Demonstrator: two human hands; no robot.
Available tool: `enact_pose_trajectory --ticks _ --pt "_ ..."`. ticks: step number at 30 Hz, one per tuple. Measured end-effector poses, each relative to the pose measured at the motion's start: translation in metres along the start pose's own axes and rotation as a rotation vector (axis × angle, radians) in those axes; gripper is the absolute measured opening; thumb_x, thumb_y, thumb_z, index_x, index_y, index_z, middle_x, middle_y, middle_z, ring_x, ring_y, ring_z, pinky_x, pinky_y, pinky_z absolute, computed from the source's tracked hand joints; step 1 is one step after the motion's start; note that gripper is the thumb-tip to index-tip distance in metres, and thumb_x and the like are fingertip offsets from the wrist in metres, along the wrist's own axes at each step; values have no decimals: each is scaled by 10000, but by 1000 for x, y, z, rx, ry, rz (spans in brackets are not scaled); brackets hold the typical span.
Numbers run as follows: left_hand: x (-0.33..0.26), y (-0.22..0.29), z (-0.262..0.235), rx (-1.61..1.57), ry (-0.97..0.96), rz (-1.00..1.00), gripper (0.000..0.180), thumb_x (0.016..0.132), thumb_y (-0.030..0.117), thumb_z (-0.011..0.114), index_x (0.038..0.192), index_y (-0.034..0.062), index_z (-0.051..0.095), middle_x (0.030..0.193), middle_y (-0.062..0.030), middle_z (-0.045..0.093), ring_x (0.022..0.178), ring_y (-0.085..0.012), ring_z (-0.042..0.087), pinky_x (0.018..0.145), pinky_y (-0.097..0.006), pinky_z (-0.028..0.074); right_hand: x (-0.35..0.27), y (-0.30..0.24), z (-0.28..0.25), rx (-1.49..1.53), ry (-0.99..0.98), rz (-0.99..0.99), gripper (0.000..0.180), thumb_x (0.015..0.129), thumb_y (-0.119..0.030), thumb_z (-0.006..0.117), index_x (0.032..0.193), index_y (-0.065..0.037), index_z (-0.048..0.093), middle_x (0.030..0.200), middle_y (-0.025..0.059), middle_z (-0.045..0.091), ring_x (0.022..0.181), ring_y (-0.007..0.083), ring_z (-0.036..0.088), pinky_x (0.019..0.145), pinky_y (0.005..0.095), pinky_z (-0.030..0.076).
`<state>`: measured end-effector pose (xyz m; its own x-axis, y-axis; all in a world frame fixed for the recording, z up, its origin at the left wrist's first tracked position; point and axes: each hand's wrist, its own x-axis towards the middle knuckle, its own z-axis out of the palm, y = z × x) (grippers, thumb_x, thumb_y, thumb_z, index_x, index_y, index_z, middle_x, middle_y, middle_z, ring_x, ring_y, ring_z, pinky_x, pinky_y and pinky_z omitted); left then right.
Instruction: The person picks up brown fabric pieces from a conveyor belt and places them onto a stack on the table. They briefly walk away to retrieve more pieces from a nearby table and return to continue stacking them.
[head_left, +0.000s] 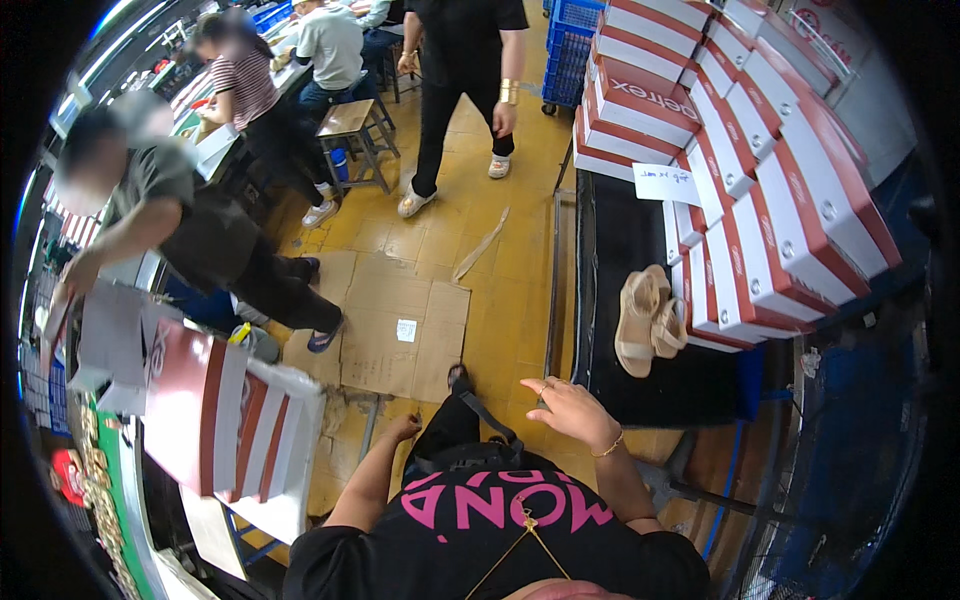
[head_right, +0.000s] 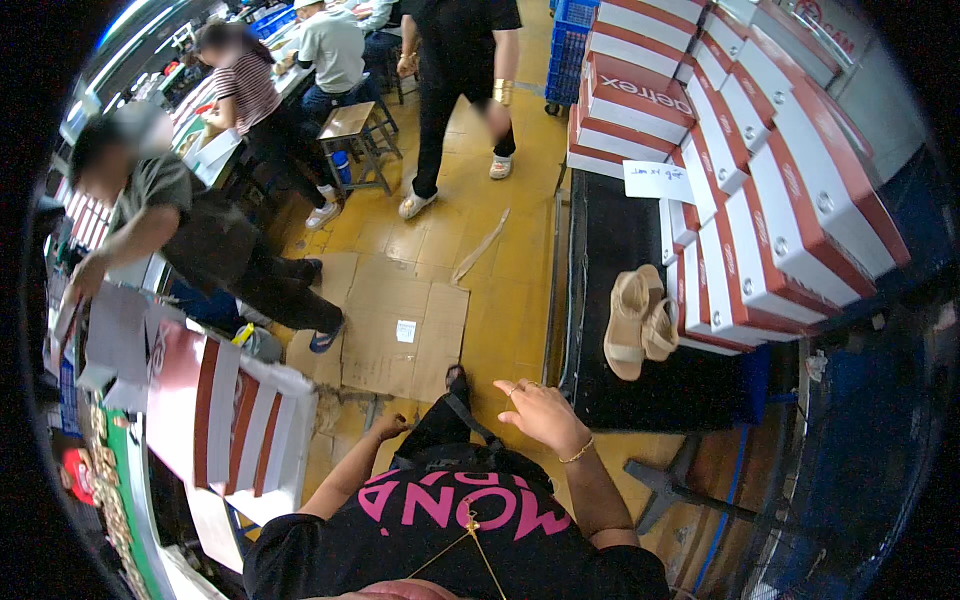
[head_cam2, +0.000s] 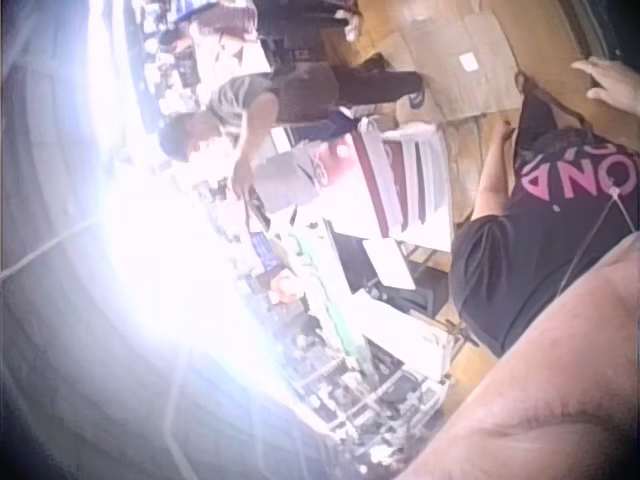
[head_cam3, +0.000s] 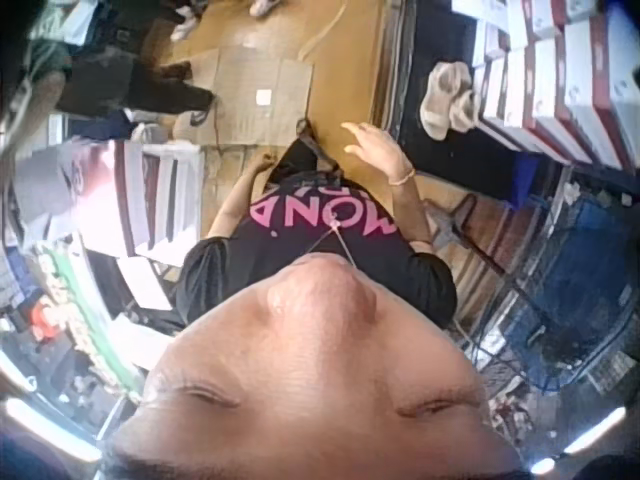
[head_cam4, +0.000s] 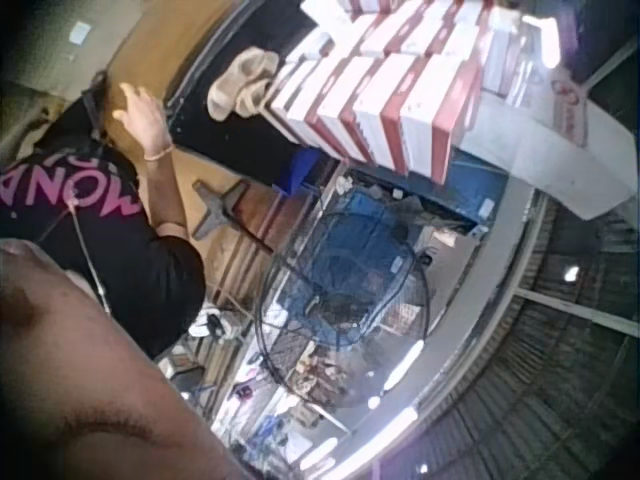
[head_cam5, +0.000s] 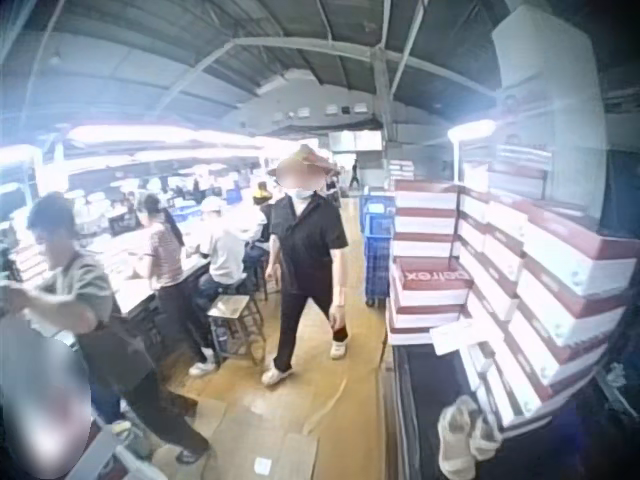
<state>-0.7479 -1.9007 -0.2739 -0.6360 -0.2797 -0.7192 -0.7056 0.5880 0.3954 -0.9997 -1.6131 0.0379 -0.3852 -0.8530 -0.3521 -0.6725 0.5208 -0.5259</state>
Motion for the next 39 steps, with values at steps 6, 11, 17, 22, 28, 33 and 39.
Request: enact_pose_trajectory --ticks 6,11,17,22,28,33,39 --pt "154 -18 -122 -68 -190 -4 404 728 289 692 988 -18 653 853 -192 674 745 -275 658 693 -386 522 126 29 -47 87 12 85 534 853 -302 637 1317 -97 471 1121 187 601 1063 356 572 909 428 456" --pt "280 54 -253 230 -50 96 380 776 288 629 1027 5 660 1051 -224 650 985 -373 625 843 -431 503 228 44 -116 212 7 119 531 856 -298 632 1321 -100 466 1146 193 585 1093 361 550 922 438 448" --pt "446 168 -329 338 -161 212 455 820 417 614 1130 85 635 1144 -185 630 1052 -356 594 926 -420 456 361 121 -184 266 -28 209 546 859 -315 633 1332 -119 443 1146 205 579 1080 384 551 895 450 457" --pt "552 287 -385 376 -375 388 457 819 392 614 1130 59 642 1077 -189 657 993 -338 625 855 -431 483 494 220 -254 247 -99 155 555 853 -350 622 1314 -87 459 1121 238 588 1076 385 551 916 424 447" --pt "652 361 -576 -142 -211 254 451 810 376 611 1108 39 647 906 -154 689 797 -268 660 729 -387 516 645 279 -419 210 193 130 511 875 -307 604 1314 -83 468 1175 219 582 1107 363 551 942 422 449" --pt "745 319 -654 64 -195 75 280 844 290 572 816 34 681 660 -130 641 645 -232 629 607 -366 501 791 325 -518 207 92 37 529 872 -293 607 1333 -81 454 1231 227 555 1148 371 527 972 415 430" --pt "831 234 -715 -240 -462 -462 257 818 347 635 729 106 619 538 -77 512 476 -218 501 463 -382 411 974 430 -580 234 -15 108 533 871 -301 613 1313 -48 456 1240 216 549 1159 363 511 983 417 409"
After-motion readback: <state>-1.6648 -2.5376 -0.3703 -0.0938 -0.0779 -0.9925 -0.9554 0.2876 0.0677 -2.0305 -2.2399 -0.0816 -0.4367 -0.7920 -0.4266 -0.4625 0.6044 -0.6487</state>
